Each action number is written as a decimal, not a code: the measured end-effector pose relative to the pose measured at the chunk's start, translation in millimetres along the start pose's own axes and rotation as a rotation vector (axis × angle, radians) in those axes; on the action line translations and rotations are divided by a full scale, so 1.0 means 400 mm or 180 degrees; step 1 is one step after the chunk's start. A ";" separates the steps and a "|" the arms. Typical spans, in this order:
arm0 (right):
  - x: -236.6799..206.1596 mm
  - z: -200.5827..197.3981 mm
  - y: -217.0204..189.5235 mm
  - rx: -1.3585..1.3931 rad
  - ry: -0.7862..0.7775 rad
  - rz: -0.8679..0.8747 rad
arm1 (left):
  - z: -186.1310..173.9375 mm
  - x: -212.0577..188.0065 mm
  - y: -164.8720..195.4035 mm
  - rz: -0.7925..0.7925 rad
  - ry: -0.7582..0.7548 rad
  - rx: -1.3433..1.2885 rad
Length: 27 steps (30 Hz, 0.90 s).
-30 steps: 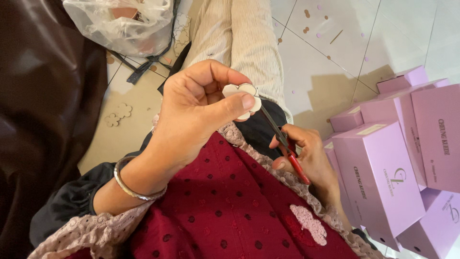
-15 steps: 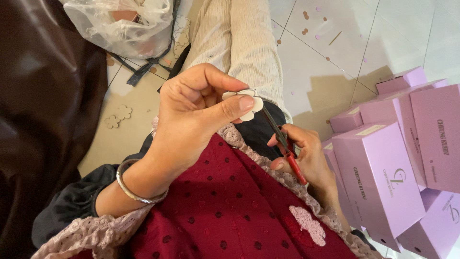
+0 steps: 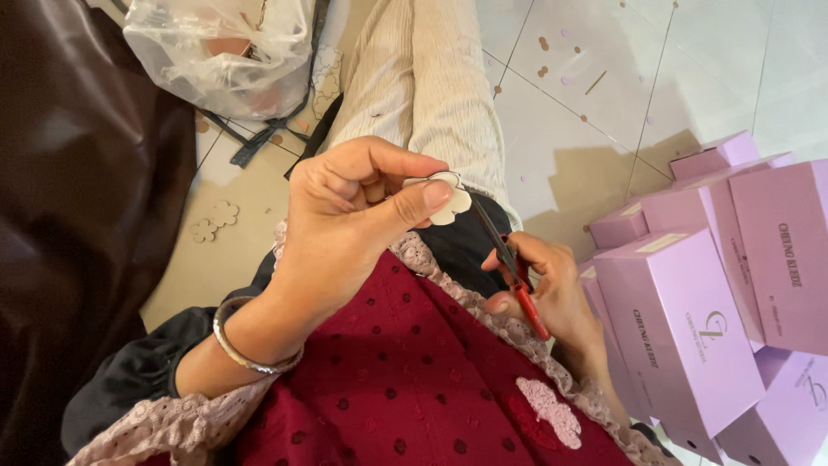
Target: The person uses red-handled scissors to cut cloud-shaped outlines from small white paper pieces. They trim the edges of each piece, rotate it in hand, and place finished cutouts aside on the floor. The person then picks up a larger sheet with multiple cloud outlines and begins cutting them out one by one.
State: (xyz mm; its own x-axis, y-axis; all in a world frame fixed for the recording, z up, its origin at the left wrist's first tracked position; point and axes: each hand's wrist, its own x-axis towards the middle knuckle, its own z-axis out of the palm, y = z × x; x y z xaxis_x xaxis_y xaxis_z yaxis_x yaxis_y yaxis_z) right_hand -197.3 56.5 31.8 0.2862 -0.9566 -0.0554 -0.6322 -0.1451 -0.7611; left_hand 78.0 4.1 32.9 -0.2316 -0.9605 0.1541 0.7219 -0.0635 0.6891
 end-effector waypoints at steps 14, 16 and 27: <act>-0.003 -0.010 -0.004 -0.0366 0.0066 0.0064 | 0.007 -0.001 0.008 0.0007 0.0081 -0.0004; -0.005 -0.010 -0.003 -0.0332 0.0061 0.0025 | 0.007 0.000 0.009 0.0036 0.0078 0.0084; 0.002 -0.013 -0.023 -0.0369 0.0081 -0.0393 | 0.015 -0.008 0.006 0.0168 0.0045 0.0369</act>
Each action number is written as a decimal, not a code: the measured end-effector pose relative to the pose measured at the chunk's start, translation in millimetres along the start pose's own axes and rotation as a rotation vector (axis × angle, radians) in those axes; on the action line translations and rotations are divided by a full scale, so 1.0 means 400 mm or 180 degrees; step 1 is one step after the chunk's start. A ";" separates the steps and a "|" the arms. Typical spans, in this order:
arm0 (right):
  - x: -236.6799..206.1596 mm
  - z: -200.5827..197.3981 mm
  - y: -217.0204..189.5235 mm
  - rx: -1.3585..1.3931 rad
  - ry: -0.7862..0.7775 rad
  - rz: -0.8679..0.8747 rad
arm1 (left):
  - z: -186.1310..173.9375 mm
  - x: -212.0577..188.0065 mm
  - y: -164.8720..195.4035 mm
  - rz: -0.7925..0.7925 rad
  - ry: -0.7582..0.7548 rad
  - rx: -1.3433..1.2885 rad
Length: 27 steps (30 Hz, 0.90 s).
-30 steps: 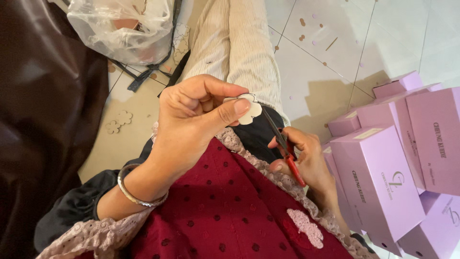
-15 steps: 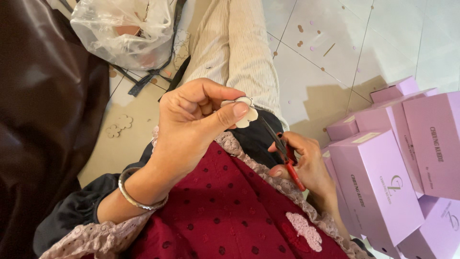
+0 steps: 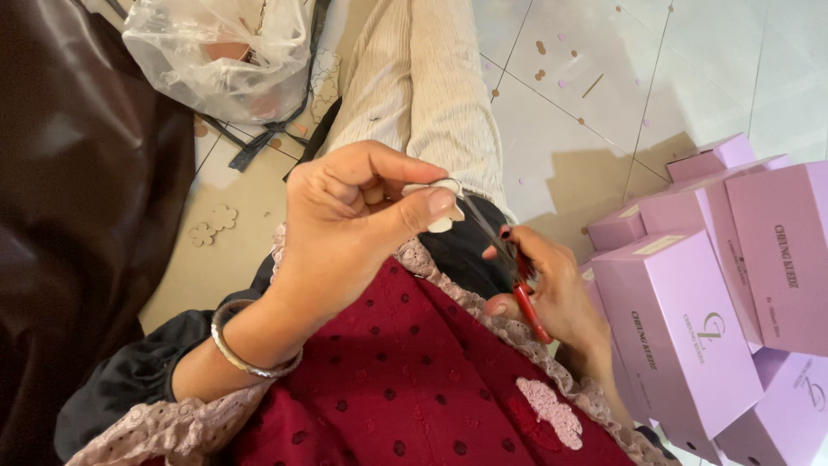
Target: The person uses red-handled scissors to cut cloud-shaped outlines from small white paper pieces. They trim the edges of each piece, rotate it in hand, and place finished cutouts aside on the floor. The person then picks up a larger sheet with multiple cloud outlines and begins cutting them out one by one.
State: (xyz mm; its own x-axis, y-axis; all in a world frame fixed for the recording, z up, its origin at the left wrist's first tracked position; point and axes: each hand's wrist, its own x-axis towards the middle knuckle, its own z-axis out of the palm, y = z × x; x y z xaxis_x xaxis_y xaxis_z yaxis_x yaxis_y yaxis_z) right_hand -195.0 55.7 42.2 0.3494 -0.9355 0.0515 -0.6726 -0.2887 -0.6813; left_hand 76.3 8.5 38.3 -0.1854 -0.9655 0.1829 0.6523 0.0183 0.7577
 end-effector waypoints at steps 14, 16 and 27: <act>-0.007 0.040 0.002 -0.0026 0.0153 0.0436 | 0.010 -0.010 -0.019 0.0039 0.0119 -0.0122; -0.005 0.048 0.003 0.0188 0.0165 0.0437 | 0.018 -0.009 -0.028 0.0045 0.0203 -0.0257; 0.001 0.085 0.001 0.0407 0.0205 0.0370 | 0.040 -0.015 -0.058 0.0001 0.0354 -0.0850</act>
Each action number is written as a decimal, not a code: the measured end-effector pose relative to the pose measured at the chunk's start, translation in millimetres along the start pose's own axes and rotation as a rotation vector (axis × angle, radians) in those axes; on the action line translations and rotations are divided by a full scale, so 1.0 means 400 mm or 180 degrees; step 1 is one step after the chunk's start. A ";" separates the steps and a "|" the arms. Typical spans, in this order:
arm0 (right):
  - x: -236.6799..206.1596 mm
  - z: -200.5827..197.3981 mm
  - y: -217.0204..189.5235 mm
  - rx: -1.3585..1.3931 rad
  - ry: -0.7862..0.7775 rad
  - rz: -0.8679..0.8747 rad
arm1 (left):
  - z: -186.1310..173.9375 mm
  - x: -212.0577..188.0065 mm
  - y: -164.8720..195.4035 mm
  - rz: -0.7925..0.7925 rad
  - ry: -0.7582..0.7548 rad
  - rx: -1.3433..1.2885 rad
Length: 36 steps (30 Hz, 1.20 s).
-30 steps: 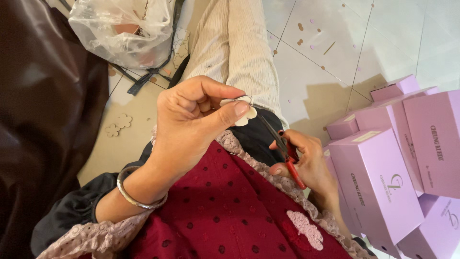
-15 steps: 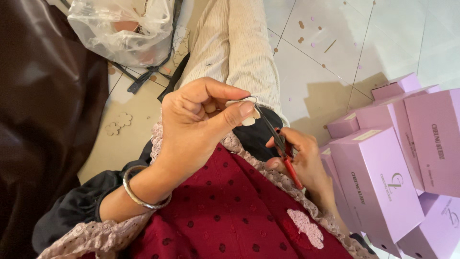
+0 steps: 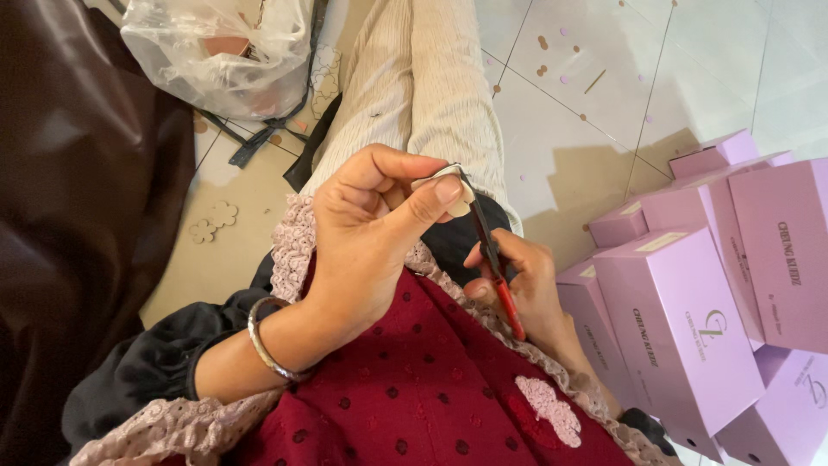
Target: The person uses red-handled scissors to cut cloud-shaped outlines from small white paper pieces. They trim the edges of each piece, rotate it in hand, and place finished cutouts aside on the floor. The person then picks up a larger sheet with multiple cloud outlines and begins cutting them out one by one.
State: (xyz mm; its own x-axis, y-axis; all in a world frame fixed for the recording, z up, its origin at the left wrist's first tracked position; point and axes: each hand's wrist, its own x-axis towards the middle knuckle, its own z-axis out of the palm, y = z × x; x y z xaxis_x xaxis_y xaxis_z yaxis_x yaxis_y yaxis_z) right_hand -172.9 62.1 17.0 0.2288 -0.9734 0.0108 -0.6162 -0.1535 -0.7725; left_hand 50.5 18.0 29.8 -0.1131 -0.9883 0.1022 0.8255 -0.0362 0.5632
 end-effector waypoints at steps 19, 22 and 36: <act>0.000 0.004 0.017 0.0938 -0.0424 0.0085 | 0.012 -0.008 0.008 -0.0137 0.0204 0.0262; 0.001 0.007 0.021 0.0874 -0.0406 0.0030 | 0.011 -0.013 0.009 -0.0057 0.0144 0.0470; -0.003 0.022 0.033 0.0824 -0.0391 0.0022 | 0.014 -0.022 -0.004 -0.0211 0.0103 0.0151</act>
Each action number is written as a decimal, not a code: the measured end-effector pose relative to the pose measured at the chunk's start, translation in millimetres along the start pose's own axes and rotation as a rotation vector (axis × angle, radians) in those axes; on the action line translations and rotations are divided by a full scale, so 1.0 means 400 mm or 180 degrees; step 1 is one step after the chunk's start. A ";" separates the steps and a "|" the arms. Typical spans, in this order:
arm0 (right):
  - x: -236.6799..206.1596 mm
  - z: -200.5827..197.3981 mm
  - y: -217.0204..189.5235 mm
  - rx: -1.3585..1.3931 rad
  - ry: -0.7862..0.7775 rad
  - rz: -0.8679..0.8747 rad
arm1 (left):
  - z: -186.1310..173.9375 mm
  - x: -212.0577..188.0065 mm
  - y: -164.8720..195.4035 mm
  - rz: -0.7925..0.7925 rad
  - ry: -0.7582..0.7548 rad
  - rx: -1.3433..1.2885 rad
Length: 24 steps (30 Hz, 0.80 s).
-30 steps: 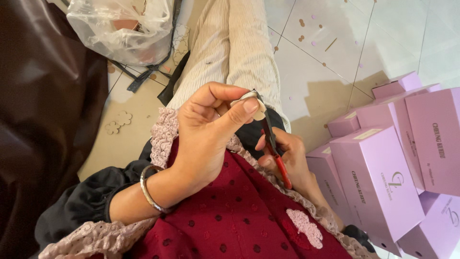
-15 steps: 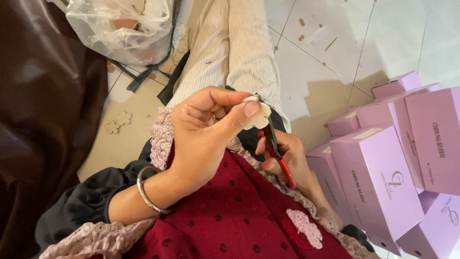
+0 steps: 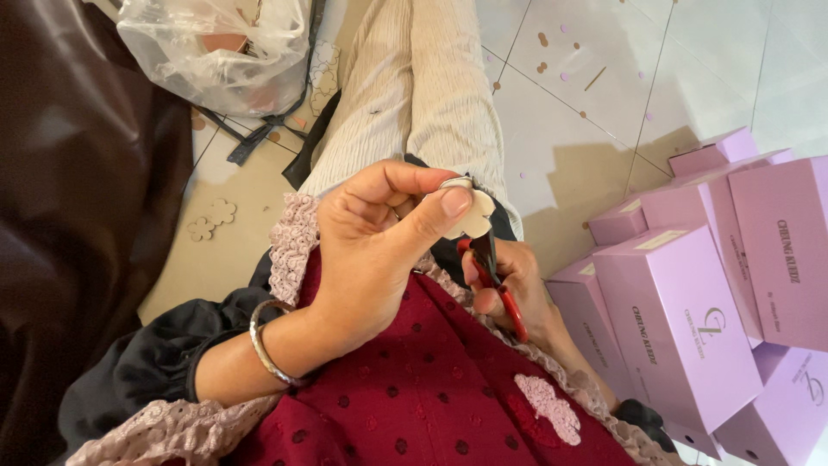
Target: The person uses red-handled scissors to cut cloud-shaped outlines from small white paper pieces. They trim the edges of each piece, rotate it in hand, and place finished cutouts aside on the floor. The person then picks up a larger sheet with multiple cloud outlines and begins cutting them out one by one.
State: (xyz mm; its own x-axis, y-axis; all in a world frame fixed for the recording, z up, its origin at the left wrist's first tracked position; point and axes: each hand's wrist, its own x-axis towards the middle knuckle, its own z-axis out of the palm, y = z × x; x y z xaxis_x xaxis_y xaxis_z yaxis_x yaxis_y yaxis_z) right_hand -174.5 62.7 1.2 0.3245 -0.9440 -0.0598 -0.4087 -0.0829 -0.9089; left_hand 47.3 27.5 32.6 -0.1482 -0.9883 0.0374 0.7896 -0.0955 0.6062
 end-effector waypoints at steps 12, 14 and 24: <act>-0.003 -0.009 0.024 -0.0163 -0.0033 -0.0178 | -0.002 -0.002 0.013 -0.0165 -0.0095 -0.0118; -0.003 -0.012 0.024 -0.0215 -0.0017 -0.0146 | -0.002 -0.003 0.015 -0.0142 -0.0172 -0.0123; 0.008 -0.050 -0.048 0.0085 -0.0482 0.0186 | -0.029 0.023 0.046 -0.0188 -0.0304 0.0311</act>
State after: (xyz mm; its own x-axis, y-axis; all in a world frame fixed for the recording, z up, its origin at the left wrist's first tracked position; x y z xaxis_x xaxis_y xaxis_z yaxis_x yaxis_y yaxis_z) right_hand -182.5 55.0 26.8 0.4265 -0.8879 -0.1724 -0.4084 -0.0189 -0.9126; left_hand 67.2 15.4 34.9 -0.2523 -0.9650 0.0718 0.7168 -0.1365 0.6838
